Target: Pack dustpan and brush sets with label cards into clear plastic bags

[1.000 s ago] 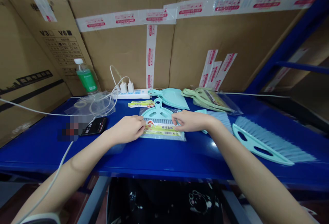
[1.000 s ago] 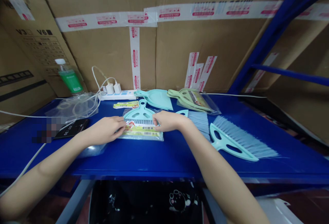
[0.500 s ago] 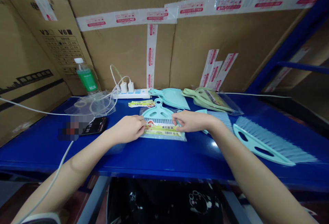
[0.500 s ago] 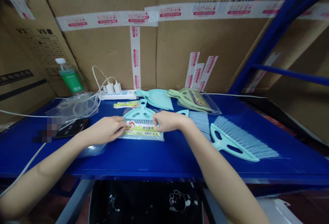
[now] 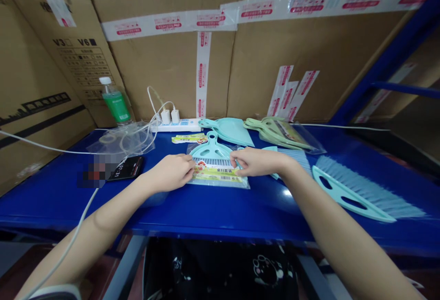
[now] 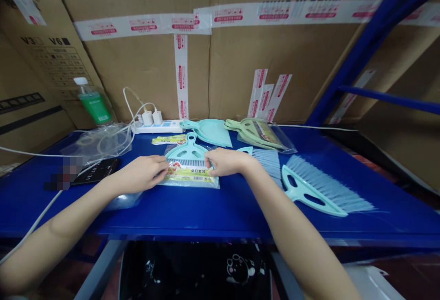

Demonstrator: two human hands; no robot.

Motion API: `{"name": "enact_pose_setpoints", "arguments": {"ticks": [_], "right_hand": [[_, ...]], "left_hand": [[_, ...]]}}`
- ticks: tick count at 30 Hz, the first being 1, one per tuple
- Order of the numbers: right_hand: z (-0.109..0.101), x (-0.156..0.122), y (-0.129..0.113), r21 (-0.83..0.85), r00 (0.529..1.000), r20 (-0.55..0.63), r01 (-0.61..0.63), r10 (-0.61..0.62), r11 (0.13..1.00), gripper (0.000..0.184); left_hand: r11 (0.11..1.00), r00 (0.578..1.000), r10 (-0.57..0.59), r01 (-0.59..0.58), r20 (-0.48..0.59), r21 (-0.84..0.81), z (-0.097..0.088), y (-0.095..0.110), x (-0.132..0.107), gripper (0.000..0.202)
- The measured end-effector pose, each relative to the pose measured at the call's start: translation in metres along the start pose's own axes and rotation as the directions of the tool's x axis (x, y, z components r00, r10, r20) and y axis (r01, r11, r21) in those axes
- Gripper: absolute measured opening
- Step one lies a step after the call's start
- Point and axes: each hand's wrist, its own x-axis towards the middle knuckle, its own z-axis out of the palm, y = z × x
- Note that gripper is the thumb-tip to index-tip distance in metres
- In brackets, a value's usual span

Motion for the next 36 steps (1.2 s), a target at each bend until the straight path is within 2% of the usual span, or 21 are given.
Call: {"name": "enact_pose_setpoints", "arguments": {"ticks": [8,12,14,18,22,25,29,36], "right_hand": [[0.002,0.0,0.002,0.005,1.0,0.014,0.017,-0.017,1.0,0.015],[0.001,0.0,0.006,-0.01,0.994,-0.056,0.09,-0.09,0.996,0.019],[0.002,0.001,0.005,-0.017,0.977,-0.13,0.171,-0.171,0.985,0.025],[0.011,0.009,-0.004,-0.043,0.908,-0.262,0.328,-0.327,0.944,0.031],[0.022,0.02,-0.013,-0.026,0.872,-0.265,0.421,-0.412,0.907,0.038],[0.024,0.022,-0.013,-0.005,0.894,-0.2,0.409,-0.401,0.913,0.04],[0.016,0.017,-0.009,0.047,0.94,-0.112,0.329,-0.322,0.943,0.038],[0.003,-0.001,0.011,0.134,0.986,-0.022,0.167,-0.166,0.977,0.031]], "left_hand": [[1.0,1.0,0.005,-0.005,-0.017,0.0,0.0,0.0,0.0,0.027],[1.0,1.0,0.009,-0.009,-0.019,0.012,0.002,-0.001,0.0,0.027],[1.0,1.0,0.011,-0.01,-0.023,0.021,0.002,-0.002,0.0,0.026],[0.999,0.996,0.03,-0.028,-0.08,0.022,0.003,-0.001,0.0,0.021],[0.994,0.986,0.11,-0.111,-0.125,0.005,0.002,0.002,-0.001,0.023],[0.992,0.985,0.123,-0.126,-0.117,-0.012,0.002,0.002,-0.001,0.026],[0.995,0.991,0.085,-0.089,-0.104,-0.036,0.001,0.0,-0.002,0.024],[0.995,0.997,-0.076,0.078,0.029,-0.062,-0.009,-0.004,-0.005,0.021]]}}
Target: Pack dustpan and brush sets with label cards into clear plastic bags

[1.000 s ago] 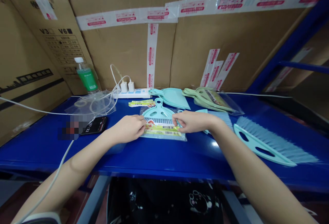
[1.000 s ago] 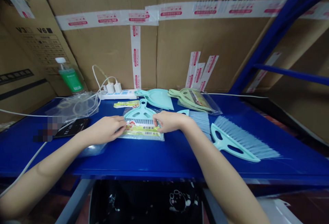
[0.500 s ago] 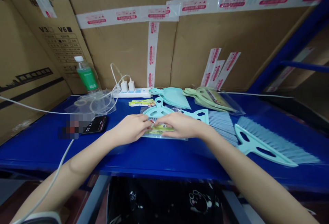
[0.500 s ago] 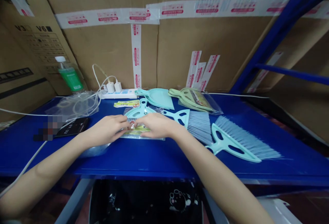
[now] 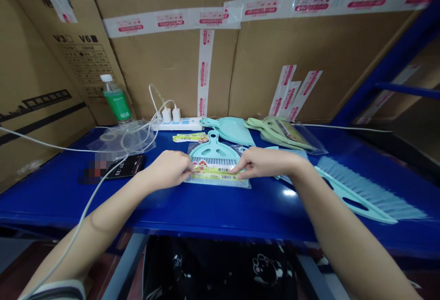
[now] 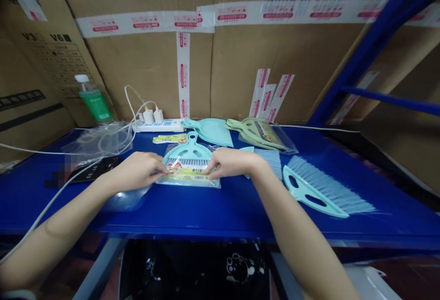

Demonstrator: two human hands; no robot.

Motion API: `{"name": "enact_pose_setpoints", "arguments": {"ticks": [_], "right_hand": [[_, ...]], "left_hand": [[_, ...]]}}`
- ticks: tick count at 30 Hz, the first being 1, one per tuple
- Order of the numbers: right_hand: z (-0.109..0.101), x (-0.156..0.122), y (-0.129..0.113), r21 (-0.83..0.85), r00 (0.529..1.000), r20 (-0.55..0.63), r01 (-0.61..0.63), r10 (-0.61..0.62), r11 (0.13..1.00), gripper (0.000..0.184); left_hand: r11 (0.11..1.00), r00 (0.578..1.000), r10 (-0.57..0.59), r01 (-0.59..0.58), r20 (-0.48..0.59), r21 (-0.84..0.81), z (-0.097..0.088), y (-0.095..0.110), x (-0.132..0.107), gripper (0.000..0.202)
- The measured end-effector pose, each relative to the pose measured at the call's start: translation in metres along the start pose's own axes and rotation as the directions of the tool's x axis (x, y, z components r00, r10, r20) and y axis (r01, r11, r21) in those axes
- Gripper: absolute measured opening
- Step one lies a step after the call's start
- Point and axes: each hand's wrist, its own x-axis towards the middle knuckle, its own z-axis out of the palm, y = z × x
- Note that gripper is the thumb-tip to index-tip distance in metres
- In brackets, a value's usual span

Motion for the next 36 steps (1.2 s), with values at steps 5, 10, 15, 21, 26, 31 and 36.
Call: {"name": "enact_pose_setpoints", "arguments": {"ticks": [5,10,15,21,26,31,36], "right_hand": [[-0.003,-0.008,0.015,0.085,0.999,0.017,-0.036,0.034,0.996,0.024],[-0.002,-0.007,0.019,0.059,0.999,0.018,-0.051,0.05,0.997,0.027],[-0.002,0.002,0.008,0.015,0.992,-0.118,-0.048,0.05,0.999,0.022],[0.003,0.007,0.004,-0.006,0.92,-0.285,-0.283,0.269,0.959,0.036],[0.008,0.012,0.009,0.054,0.91,-0.253,-0.327,0.329,0.944,0.055],[0.011,0.018,0.013,0.156,0.917,-0.295,-0.231,0.269,0.96,0.064],[0.013,0.021,0.018,0.326,0.889,-0.375,-0.14,0.264,0.935,0.075]], "left_hand": [[0.996,0.995,-0.084,0.085,0.053,-0.001,-0.005,-0.001,0.0,0.019],[0.993,0.992,-0.118,0.118,0.042,0.016,-0.003,0.0,0.0,0.017],[0.992,0.995,-0.09,0.086,0.034,0.092,0.0,0.003,0.002,0.023],[0.982,0.995,-0.098,0.095,0.014,0.161,-0.002,0.006,0.003,0.027],[0.958,0.978,-0.205,0.191,0.048,0.213,-0.001,0.007,0.003,0.029],[0.965,0.976,-0.185,0.158,0.116,0.209,0.003,0.01,0.003,0.028],[0.974,0.978,-0.153,0.125,0.139,0.191,0.001,0.01,0.002,0.027]]}}
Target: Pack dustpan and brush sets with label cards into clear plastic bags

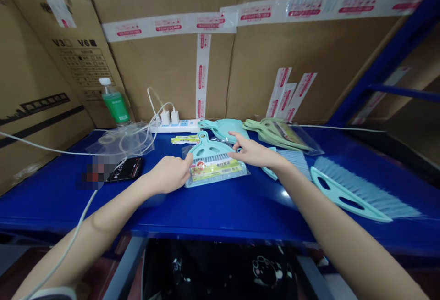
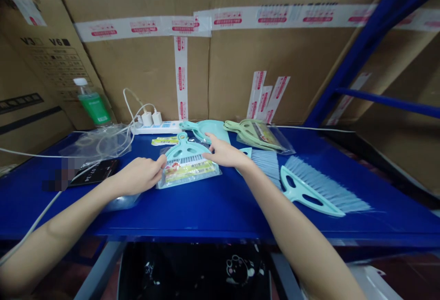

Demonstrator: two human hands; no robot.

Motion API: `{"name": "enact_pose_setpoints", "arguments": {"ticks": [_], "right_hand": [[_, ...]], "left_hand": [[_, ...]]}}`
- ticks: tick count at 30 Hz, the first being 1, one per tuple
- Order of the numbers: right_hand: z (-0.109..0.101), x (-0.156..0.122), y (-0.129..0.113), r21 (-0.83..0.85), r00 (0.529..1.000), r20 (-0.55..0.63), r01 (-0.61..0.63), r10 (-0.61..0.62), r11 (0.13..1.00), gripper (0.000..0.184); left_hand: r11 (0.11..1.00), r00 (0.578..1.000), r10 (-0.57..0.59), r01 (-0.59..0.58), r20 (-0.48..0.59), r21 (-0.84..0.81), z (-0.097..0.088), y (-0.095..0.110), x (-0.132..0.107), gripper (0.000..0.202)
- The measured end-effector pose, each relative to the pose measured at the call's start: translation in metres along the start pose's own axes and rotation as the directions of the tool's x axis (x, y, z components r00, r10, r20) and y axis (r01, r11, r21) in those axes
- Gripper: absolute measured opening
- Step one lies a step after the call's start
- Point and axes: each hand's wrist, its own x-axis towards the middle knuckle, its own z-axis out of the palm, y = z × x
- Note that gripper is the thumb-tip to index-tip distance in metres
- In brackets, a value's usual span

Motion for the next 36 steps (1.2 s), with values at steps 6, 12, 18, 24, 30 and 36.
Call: {"name": "enact_pose_setpoints", "arguments": {"ticks": [6,12,18,24,30,36], "right_hand": [[-0.001,0.008,0.002,0.434,0.992,-0.039,-0.089,0.117,0.896,0.064],[0.012,0.017,-0.002,0.863,0.994,-0.04,-0.018,0.104,0.505,0.029],[0.032,0.021,-0.004,0.883,0.998,0.024,-0.05,0.062,0.467,0.025],[0.043,0.013,-0.017,0.877,0.997,0.06,-0.078,0.054,0.474,0.04],[0.04,0.018,-0.014,0.852,0.994,-0.012,-0.048,0.112,0.522,0.038],[0.032,0.03,0.007,0.813,0.983,-0.087,-0.024,0.162,0.581,0.034]], "left_hand": [[0.999,0.999,0.042,-0.042,0.004,-0.028,-0.003,0.0,-0.002,0.029],[0.993,0.994,0.098,-0.101,-0.041,-0.064,0.0,0.001,-0.001,0.031],[0.99,0.99,0.122,-0.127,-0.073,-0.054,0.006,0.002,-0.001,0.038],[0.983,0.984,0.165,-0.169,-0.07,-0.066,0.008,0.002,0.0,0.045],[0.994,0.987,0.102,-0.106,-0.124,-0.025,0.005,0.005,0.003,0.03],[0.999,0.981,0.021,-0.015,-0.193,0.034,0.006,-0.002,0.005,0.026]]}}
